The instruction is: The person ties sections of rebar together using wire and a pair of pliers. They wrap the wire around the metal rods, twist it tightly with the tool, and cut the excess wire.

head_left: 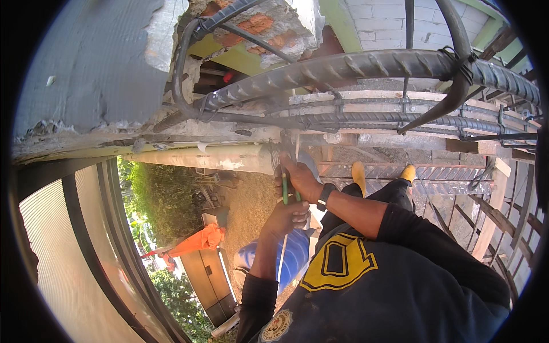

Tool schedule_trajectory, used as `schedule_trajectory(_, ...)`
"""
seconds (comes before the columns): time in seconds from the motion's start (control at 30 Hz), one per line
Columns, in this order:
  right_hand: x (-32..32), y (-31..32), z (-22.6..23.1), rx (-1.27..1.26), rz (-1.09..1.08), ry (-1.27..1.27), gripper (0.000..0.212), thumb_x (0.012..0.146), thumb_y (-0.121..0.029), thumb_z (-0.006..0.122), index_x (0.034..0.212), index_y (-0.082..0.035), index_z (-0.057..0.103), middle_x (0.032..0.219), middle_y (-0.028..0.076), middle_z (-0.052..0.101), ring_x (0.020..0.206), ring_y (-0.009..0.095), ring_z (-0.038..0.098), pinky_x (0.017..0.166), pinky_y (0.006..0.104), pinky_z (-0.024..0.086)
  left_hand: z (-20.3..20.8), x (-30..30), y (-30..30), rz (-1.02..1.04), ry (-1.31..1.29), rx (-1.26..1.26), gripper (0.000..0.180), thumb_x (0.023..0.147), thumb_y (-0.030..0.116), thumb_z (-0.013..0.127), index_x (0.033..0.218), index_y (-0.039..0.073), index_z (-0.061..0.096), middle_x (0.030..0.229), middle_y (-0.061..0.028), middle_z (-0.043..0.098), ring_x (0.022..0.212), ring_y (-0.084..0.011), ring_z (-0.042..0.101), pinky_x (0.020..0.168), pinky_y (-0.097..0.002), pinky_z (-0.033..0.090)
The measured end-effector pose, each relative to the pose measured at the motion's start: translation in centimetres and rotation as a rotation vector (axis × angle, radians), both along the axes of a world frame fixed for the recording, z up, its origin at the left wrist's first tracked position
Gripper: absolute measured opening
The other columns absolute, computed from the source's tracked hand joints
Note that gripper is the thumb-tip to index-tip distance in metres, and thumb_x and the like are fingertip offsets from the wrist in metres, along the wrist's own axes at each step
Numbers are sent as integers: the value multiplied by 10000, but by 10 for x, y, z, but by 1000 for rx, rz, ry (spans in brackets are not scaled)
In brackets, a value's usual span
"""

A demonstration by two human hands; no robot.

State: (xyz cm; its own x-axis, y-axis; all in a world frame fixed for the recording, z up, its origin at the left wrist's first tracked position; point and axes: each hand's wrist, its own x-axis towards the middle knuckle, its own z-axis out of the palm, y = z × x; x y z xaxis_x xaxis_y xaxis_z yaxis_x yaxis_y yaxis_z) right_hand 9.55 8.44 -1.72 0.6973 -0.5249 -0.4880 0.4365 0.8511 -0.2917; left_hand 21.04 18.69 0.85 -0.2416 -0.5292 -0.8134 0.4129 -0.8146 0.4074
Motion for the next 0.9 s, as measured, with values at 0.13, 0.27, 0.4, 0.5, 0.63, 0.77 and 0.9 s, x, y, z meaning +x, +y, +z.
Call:
schedule_trajectory(0.13,5,21,-44,-280,-300,235,518,966,-569,531,1091,-67,561,879,59,624,768,176,646,692,324,553,19,-29,-17,-269,-985,-261,296,864,196,704,1073,20,591,740,-46,602,595,-150,572,511,-341,452)
schedule_trajectory(0.27,22,60,-22,-324,-449,373,459,1006,-480,498,1200,-65,516,976,59,595,822,165,582,768,325,498,3,-55,-2,-398,-1531,-281,560,855,249,691,1292,4,440,1044,-286,676,949,-435,672,775,-473,522)
schedule_trajectory(0.4,39,17,-23,-198,-196,598,480,980,-478,544,1129,-21,546,864,85,589,667,191,547,627,342,489,-6,-79,-20,-373,-1558,-50,692,845,325,702,1353,18,346,1020,-306,669,953,-492,649,770,-513,515)
schedule_trajectory(0.5,36,9,-8,-242,-169,759,509,943,-512,599,851,-11,592,662,61,536,573,184,529,476,340,440,1,-67,-10,-356,-1532,-220,923,769,360,778,1398,-35,230,1042,-300,671,947,-449,675,779,-512,532)
schedule_trajectory(0.63,30,13,-5,-254,-158,637,581,946,-553,574,772,-2,634,666,181,643,693,357,650,662,452,495,9,-17,5,-431,-1039,-554,1080,704,169,853,1471,-73,132,1179,-289,628,1057,-350,676,880,-447,539)
schedule_trajectory(0.77,12,6,7,133,-11,-29,500,875,-579,678,760,-103,579,637,33,544,608,164,574,569,350,468,29,0,-8,-20,-165,-198,583,834,152,758,1292,-19,441,982,-86,648,814,-228,676,650,-294,536)
schedule_trajectory(0.9,-3,-1,-12,169,109,-266,500,847,-586,710,815,-106,571,666,5,500,594,156,546,579,346,488,18,-27,-11,3,-99,-8,308,906,168,690,750,134,426,646,59,374,537,-47,324,473,-216,203)
